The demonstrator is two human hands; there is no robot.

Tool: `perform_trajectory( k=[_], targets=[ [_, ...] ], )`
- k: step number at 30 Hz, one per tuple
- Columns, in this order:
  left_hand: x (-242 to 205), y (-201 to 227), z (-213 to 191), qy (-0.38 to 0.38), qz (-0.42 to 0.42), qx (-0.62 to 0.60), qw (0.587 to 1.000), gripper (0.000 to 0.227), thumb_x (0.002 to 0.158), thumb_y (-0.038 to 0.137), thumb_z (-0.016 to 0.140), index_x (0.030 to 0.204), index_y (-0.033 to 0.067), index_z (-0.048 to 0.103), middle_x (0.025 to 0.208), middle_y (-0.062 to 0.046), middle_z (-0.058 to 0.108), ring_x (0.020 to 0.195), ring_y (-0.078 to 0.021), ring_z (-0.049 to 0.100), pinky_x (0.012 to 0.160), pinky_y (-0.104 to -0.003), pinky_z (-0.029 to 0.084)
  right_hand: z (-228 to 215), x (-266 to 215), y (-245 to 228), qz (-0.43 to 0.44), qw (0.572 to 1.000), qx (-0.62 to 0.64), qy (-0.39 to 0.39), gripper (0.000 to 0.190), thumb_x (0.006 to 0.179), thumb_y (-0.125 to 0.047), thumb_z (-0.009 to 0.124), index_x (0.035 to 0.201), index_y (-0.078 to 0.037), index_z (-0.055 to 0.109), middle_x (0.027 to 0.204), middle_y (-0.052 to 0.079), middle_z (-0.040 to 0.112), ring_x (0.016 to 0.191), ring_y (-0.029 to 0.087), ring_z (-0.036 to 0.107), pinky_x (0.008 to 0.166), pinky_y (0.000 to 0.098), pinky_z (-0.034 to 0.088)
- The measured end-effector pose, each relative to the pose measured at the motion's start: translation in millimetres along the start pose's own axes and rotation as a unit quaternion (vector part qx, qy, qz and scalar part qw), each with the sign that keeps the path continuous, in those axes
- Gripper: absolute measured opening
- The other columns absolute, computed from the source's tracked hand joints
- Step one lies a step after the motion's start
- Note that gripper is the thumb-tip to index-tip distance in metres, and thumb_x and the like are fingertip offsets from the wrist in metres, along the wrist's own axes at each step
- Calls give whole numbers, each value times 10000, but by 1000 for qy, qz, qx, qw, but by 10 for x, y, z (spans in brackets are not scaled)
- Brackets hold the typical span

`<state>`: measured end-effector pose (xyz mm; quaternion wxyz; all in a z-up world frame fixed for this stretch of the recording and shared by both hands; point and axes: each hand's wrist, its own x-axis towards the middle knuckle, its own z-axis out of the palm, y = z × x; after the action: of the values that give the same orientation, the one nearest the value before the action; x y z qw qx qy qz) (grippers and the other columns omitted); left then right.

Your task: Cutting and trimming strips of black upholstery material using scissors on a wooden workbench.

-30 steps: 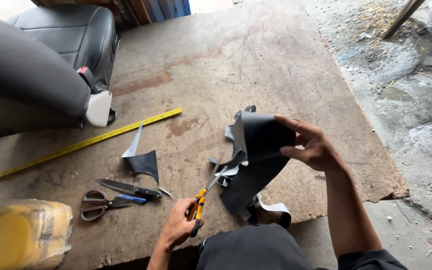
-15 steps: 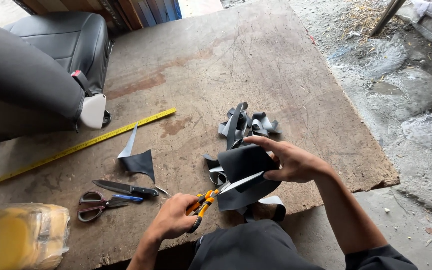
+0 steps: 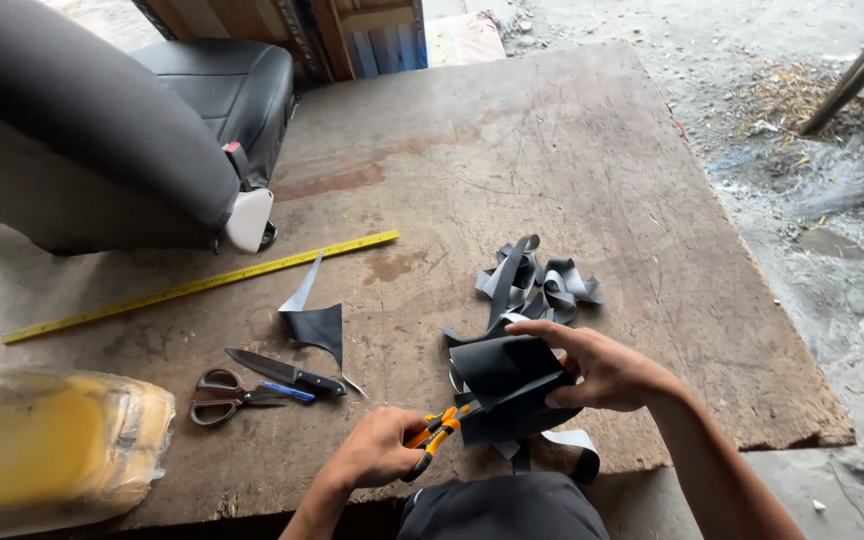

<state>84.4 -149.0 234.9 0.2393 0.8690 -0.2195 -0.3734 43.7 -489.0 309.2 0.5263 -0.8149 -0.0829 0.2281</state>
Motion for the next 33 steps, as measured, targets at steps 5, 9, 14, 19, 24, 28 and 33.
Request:
perform_trajectory(
  k=[5,9,14,19,24,28,33],
  targets=[
    [-5,-98,48,3,6,-28,1000,260,771,196,654,645,189,426,610,58,462,598,-106,394,559,-314,303,-16,104,74,18,1000,12,-3,849,774,27,790,1516,-299,535,982,43,669,719,134,652,579,281,633],
    [59,-152,135,40,31,-36,998,181,687,253,627,622,177,476,570,42,442,582,-120,399,557,-351,317,-29,233,369,-65,996,53,42,656,771,35,799,1385,-166,689,1187,17,761,996,145,734,821,304,612],
    [159,-164,176,63,51,3,997,173,684,288,591,644,153,490,601,-37,457,598,-213,419,568,-420,341,-64,429,762,-53,991,114,44,745,696,-40,925,1406,-116,711,1346,43,742,1078,195,750,891,350,602],
    [276,-164,217,4,80,-5,997,165,766,295,599,701,146,571,661,-4,530,629,-208,475,590,-384,372,-4,458,693,79,982,167,44,852,701,262,879,1442,-127,721,1044,185,816,933,296,797,719,418,643],
    [207,-119,219,-18,80,-21,996,154,789,266,579,684,162,540,666,-4,506,642,-206,477,591,-386,384,-4,479,638,73,981,177,31,1002,626,209,915,1498,-191,625,1102,212,807,841,331,786,723,440,652],
    [196,-156,276,-18,96,-43,994,219,792,223,605,609,177,493,558,51,438,556,-142,431,558,-335,376,-26,469,716,60,982,175,20,1080,571,31,974,1532,-231,555,1075,215,790,773,323,779,675,441,660],
    [117,-97,265,-26,98,-67,993,248,798,220,606,592,172,478,564,60,440,554,-126,402,531,-334,335,-4,472,710,-1,975,218,-27,1113,589,-92,1000,1562,-198,470,1021,165,738,744,246,771,601,339,632]
  ],
)
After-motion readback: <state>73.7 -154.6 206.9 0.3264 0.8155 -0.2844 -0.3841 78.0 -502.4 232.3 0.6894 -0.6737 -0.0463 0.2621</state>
